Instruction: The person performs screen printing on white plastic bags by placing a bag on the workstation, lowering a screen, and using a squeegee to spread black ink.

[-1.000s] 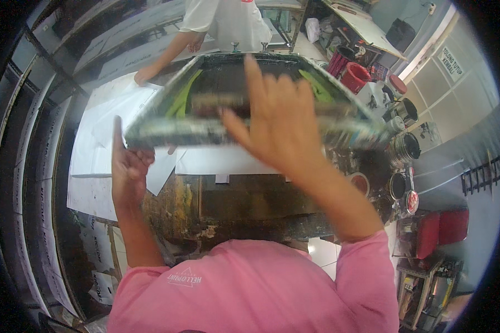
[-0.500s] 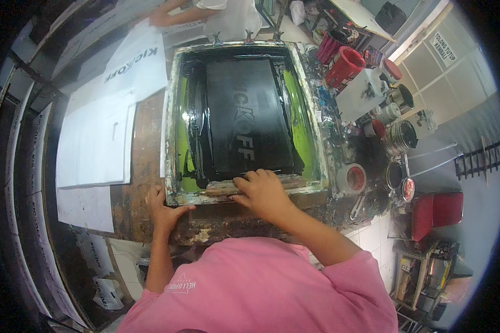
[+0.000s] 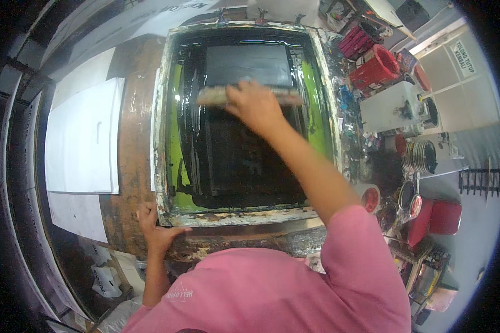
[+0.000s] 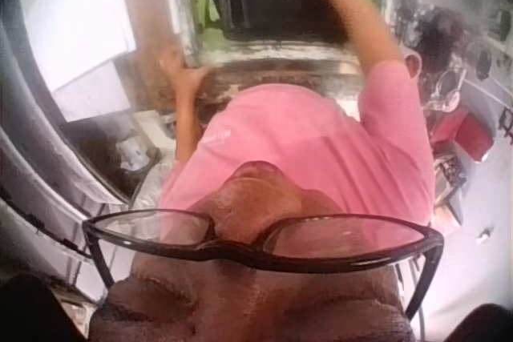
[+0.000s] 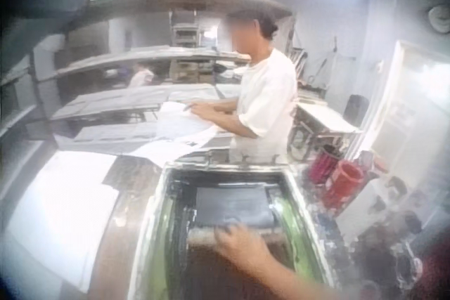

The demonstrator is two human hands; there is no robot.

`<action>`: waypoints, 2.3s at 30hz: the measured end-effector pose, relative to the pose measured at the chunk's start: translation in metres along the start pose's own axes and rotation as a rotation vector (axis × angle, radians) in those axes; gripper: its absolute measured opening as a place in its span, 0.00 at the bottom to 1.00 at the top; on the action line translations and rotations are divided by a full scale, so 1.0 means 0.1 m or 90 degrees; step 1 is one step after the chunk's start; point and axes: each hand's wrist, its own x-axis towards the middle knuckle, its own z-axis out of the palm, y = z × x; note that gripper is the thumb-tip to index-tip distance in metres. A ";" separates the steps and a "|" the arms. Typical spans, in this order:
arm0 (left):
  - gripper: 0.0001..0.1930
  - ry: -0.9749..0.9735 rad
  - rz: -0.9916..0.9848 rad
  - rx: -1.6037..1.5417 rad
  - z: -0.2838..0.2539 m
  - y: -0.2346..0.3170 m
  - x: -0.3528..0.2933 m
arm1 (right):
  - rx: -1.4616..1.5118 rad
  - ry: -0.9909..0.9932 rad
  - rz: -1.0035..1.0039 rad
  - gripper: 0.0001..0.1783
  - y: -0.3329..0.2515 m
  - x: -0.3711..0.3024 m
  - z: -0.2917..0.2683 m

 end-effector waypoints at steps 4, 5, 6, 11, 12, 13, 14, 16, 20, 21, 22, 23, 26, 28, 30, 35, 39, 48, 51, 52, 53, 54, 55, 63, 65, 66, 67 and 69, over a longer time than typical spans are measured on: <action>0.47 0.011 -0.001 -0.041 0.01 0.01 0.00 | -0.041 0.059 -0.008 0.22 0.48 0.65 0.26; 0.47 0.015 -0.011 -0.066 0.01 0.02 0.00 | -0.047 0.023 -0.006 0.22 0.55 0.73 0.28; 0.47 0.011 -0.013 -0.097 0.00 0.03 0.01 | -0.055 0.025 -0.013 0.22 0.60 0.81 0.27; 0.48 0.034 0.039 -0.027 -0.02 0.07 0.01 | -0.007 -0.141 -0.018 0.29 0.58 0.94 -0.21; 0.48 0.050 0.051 -0.009 -0.02 0.08 0.00 | 0.031 -0.192 -0.005 0.32 0.50 0.87 -0.37; 0.47 0.057 0.048 -0.021 -0.02 0.08 -0.01 | 0.113 -0.256 0.004 0.32 0.40 0.73 -0.54; 0.47 0.070 0.040 -0.044 -0.01 0.08 -0.02 | 0.142 -0.229 -0.021 0.28 0.21 0.50 -0.68; 0.48 0.094 0.035 -0.075 0.02 0.06 -0.04 | 0.131 -0.260 -0.014 0.26 -0.15 -0.08 -0.98; 0.49 0.096 0.062 -0.068 0.06 -0.01 -0.07 | 0.189 -0.267 0.041 0.26 -0.78 -1.20 -1.38; 0.49 0.104 0.065 -0.070 0.06 0.00 -0.07 | 0.195 -0.254 0.060 0.23 -0.90 -1.36 -1.43; 0.50 0.079 0.020 -0.140 0.05 0.02 -0.07 | 0.177 -0.226 0.077 0.22 -1.01 -1.49 -1.48; 0.51 0.075 -0.030 -0.221 0.02 0.08 -0.07 | 0.158 -0.173 0.068 0.20 -1.11 -1.58 -1.54; 0.51 0.108 -0.053 -0.432 -0.17 0.38 0.02 | 0.050 -0.120 0.059 0.20 -1.31 -1.55 -1.81; 0.48 0.176 0.030 -0.501 -0.37 0.65 0.16 | -0.024 0.015 0.027 0.20 -1.40 -1.41 -2.12; 0.47 0.219 -0.009 -0.611 -0.56 0.91 0.35 | -0.073 0.107 0.022 0.20 -1.45 -1.15 -2.41; 0.48 0.362 0.195 -0.620 -0.58 1.13 0.79 | -0.116 0.261 -0.014 0.19 -1.26 -0.50 -2.74; 0.41 0.139 0.013 -0.140 -0.29 0.75 0.69 | -0.127 0.264 -0.010 0.20 -1.15 -0.31 -2.87; 0.23 0.145 -0.082 0.088 0.39 0.21 0.45 | -0.149 0.273 0.041 0.26 -1.27 0.07 -3.21; 0.17 0.154 -0.132 -0.052 0.45 0.21 0.51 | -0.091 0.302 0.022 0.28 -1.24 0.08 -3.24; 0.15 0.163 -0.147 -0.108 0.46 0.22 0.53 | -0.080 0.305 0.011 0.28 -1.21 0.06 -3.25; 0.13 0.150 -0.198 -0.162 0.47 0.24 0.54 | -0.068 0.308 -0.001 0.28 -1.17 0.06 -3.24; 0.12 0.162 -0.176 -0.166 0.46 0.25 0.54 | -0.073 0.292 -0.007 0.29 -1.14 0.05 -3.24; 0.12 0.156 -0.189 -0.167 0.44 0.27 0.53 | -0.100 0.284 -0.008 0.29 -1.10 0.05 -3.22; 0.10 0.245 0.028 0.012 0.13 0.68 0.75 | -0.128 0.265 -0.014 0.28 -1.10 0.08 -3.22; 0.10 0.196 0.006 -0.078 0.02 0.82 0.91 | -0.085 0.279 -0.018 0.28 -1.15 0.05 -3.26; 0.10 0.253 0.042 -0.161 -0.01 0.90 1.02 | -0.071 0.270 -0.003 0.27 -1.17 0.03 -3.28; 0.10 0.273 0.049 -0.184 -0.08 0.94 1.15 | -0.068 0.266 0.005 0.27 -1.19 0.03 -3.29; 0.11 0.316 0.078 -0.224 -0.20 0.96 1.35 | -0.072 0.263 0.017 0.27 -1.21 0.03 -3.31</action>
